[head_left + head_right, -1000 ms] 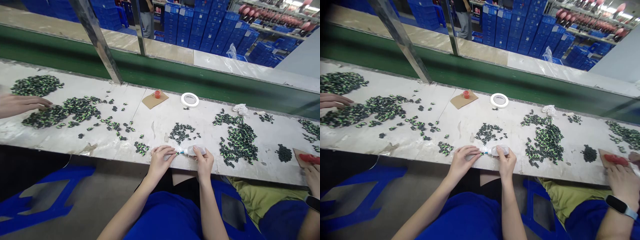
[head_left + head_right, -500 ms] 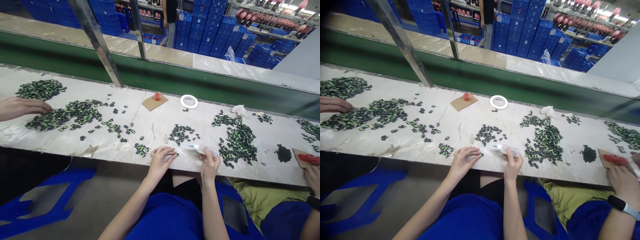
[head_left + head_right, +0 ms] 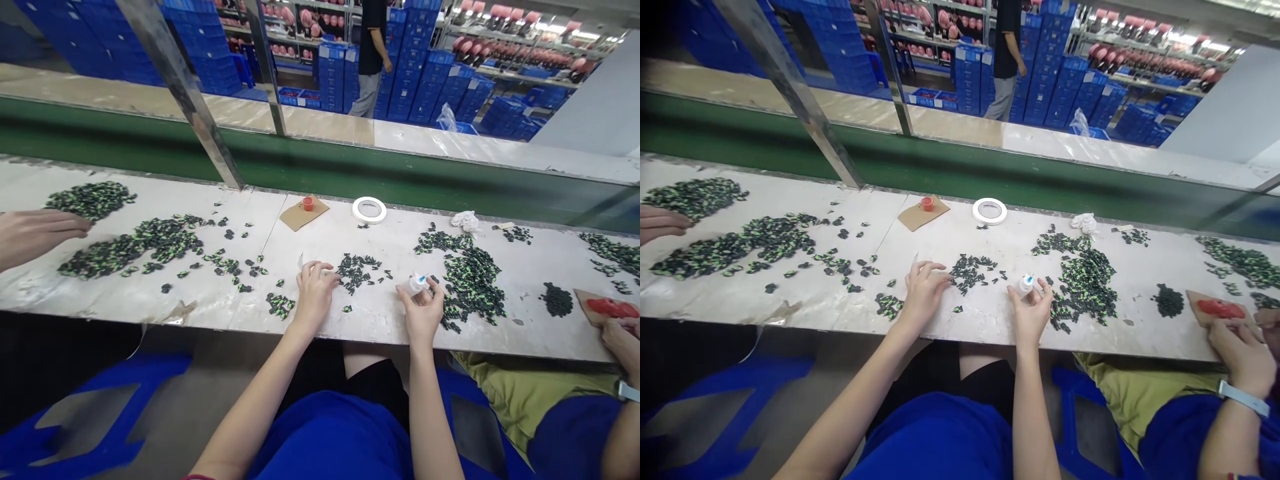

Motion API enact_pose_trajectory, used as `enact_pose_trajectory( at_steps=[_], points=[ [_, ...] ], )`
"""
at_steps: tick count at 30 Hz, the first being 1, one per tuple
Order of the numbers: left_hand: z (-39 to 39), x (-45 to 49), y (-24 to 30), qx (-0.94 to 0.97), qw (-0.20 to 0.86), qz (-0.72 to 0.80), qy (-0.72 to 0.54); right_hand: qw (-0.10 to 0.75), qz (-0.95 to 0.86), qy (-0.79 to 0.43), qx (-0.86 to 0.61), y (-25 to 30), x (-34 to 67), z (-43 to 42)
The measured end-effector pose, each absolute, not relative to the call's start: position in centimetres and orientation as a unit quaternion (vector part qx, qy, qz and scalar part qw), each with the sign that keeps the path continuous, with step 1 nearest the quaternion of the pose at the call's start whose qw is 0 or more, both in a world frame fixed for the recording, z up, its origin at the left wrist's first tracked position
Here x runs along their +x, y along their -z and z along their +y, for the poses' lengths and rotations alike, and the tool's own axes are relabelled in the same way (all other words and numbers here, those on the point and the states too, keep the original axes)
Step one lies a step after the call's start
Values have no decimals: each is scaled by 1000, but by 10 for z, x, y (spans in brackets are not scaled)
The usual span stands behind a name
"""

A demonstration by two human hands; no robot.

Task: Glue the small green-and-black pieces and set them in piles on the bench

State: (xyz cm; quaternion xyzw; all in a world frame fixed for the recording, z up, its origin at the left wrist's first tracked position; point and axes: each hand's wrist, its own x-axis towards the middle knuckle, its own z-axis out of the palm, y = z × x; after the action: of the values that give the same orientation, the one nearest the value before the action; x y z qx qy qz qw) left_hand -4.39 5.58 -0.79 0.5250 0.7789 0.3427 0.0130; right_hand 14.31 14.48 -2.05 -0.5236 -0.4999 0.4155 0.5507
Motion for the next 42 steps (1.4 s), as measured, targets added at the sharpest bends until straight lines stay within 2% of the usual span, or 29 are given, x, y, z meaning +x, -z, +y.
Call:
enact_pose_trajectory(
  at_steps=[6,8,11,17,22,24,30,36,42],
  points=[
    [63,-43,16,569,-10,753,-331,614,-539,-248,-521,14,144,108],
    [62,-44,14,566,-6,751,-340,628,-534,-230,-517,15,142,91],
    [57,-42,7,547,40,744,-381,623,-535,-296,-488,17,133,74],
    [42,-15,-7,498,226,629,-552,516,-490,-558,-426,13,107,72],
    [29,3,-6,480,302,595,-569,505,-451,-599,-427,13,104,74],
    [24,3,-2,485,287,621,-544,500,-451,-598,-434,14,108,75],
    [14,-5,18,485,125,771,-392,463,-505,-541,-488,19,123,83],
    [20,-4,25,531,94,763,-357,391,-613,-487,-485,23,130,84],
    [20,-6,20,551,123,716,-411,397,-578,-533,-474,18,126,77]
  ],
)
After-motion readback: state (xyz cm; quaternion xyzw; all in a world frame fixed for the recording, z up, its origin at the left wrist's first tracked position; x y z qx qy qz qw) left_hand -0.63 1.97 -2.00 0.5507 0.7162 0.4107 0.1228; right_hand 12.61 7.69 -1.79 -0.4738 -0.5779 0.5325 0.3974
